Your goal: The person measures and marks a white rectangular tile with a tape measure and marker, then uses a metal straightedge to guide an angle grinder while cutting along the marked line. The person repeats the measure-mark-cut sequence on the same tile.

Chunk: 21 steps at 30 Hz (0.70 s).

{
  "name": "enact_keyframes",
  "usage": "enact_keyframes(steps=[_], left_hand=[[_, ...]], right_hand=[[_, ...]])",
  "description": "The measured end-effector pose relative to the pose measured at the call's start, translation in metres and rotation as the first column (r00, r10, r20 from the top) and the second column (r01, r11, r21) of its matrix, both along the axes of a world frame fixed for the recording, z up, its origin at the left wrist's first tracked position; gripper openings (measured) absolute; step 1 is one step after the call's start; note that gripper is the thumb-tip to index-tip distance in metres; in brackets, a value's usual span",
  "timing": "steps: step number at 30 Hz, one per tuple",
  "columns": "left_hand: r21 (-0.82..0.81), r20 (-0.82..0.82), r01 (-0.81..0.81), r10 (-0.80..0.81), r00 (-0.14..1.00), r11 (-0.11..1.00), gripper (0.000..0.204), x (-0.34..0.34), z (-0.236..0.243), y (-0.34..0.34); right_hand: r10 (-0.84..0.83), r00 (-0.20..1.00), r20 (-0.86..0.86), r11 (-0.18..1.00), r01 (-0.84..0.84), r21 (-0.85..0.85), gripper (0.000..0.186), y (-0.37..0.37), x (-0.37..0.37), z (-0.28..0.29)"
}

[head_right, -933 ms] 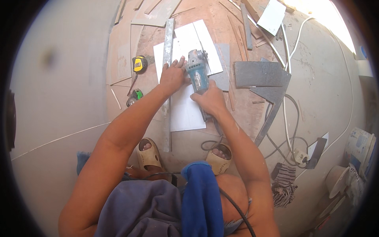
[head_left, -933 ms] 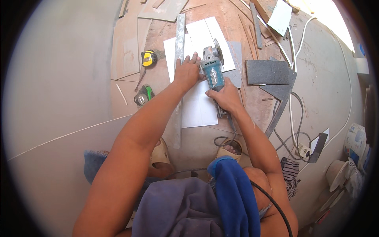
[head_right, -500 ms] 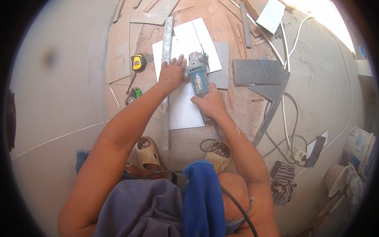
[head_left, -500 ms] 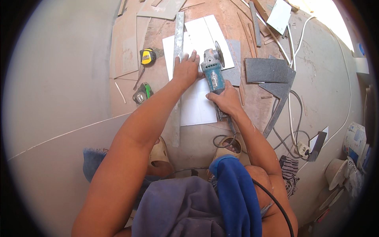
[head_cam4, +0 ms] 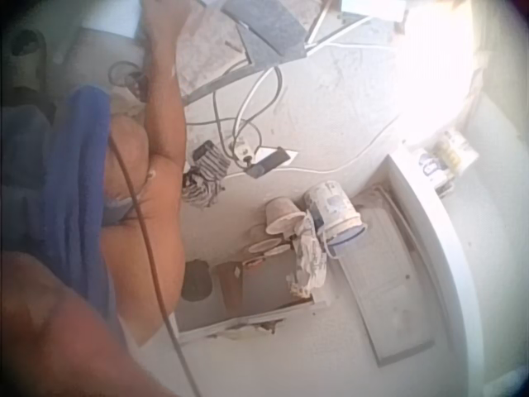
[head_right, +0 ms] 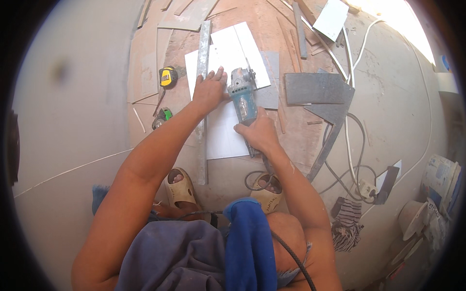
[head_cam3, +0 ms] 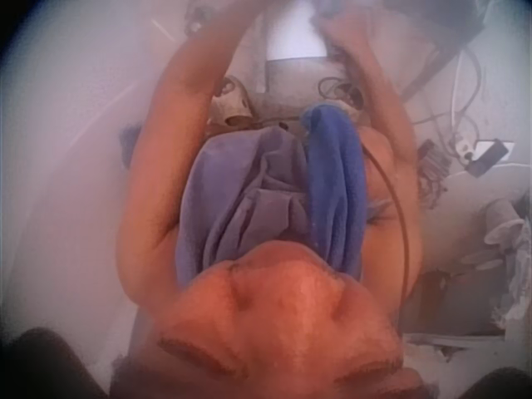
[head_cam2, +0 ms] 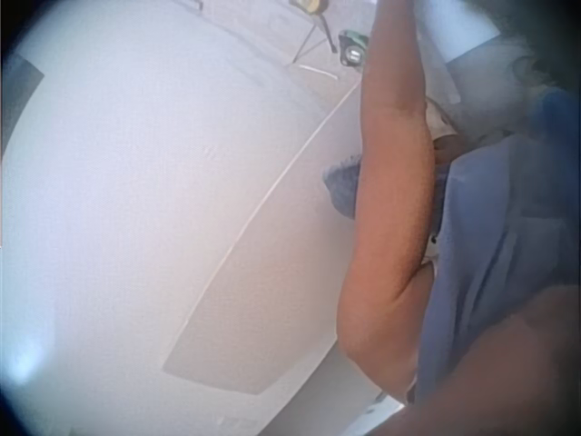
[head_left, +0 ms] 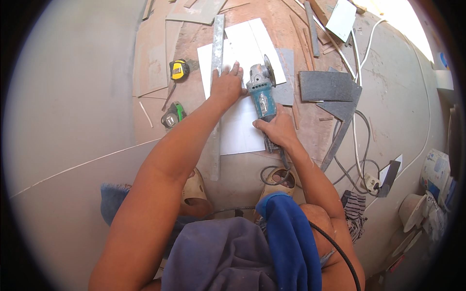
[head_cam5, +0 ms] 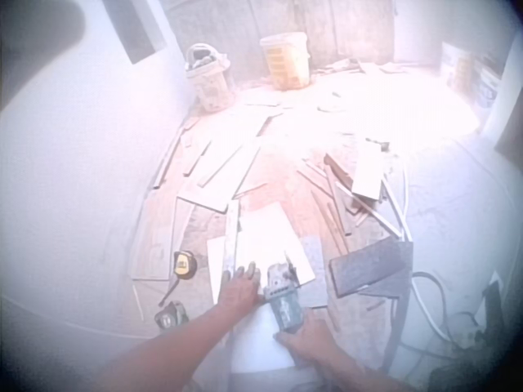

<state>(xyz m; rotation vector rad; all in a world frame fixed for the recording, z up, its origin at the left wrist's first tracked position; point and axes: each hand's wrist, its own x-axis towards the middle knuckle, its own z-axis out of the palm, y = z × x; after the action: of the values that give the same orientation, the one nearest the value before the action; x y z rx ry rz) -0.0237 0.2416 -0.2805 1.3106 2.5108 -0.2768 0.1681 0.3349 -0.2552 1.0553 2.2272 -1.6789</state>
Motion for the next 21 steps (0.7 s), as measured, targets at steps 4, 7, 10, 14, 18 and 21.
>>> enact_keyframes(steps=[4,7,10,14,18,21], left_hand=[[0.007,-0.005,0.009,-0.009,1.000,1.000,0.078,-0.001,-0.001,-0.001],[0.008,-0.011,0.015,-0.015,1.000,1.000,0.077,-0.001,-0.002,-0.001],[0.012,-0.009,0.018,-0.018,1.000,1.000,0.077,-0.001,-0.003,-0.001],[0.012,0.001,0.011,-0.011,1.000,1.000,0.077,-0.002,-0.003,-0.002],[0.001,0.003,0.012,-0.012,1.000,1.000,0.078,-0.002,-0.002,-0.001],[0.002,0.002,0.013,-0.013,1.000,1.000,0.078,-0.001,-0.002,-0.001]], right_hand=[[-0.012,0.999,-0.035,1.000,0.013,0.015,0.076,-0.001,0.003,-0.001],[-0.003,1.000,0.007,1.000,0.003,-0.015,0.078,0.000,0.003,0.000],[-0.012,1.000,-0.002,1.000,0.012,0.006,0.080,-0.001,0.004,-0.005],[-0.007,1.000,0.008,1.000,0.007,0.015,0.077,-0.001,0.005,-0.005],[0.005,1.000,0.028,1.000,-0.005,0.009,0.077,0.000,0.006,-0.003],[0.020,1.000,0.017,1.000,-0.020,-0.002,0.079,0.001,0.007,-0.001]])
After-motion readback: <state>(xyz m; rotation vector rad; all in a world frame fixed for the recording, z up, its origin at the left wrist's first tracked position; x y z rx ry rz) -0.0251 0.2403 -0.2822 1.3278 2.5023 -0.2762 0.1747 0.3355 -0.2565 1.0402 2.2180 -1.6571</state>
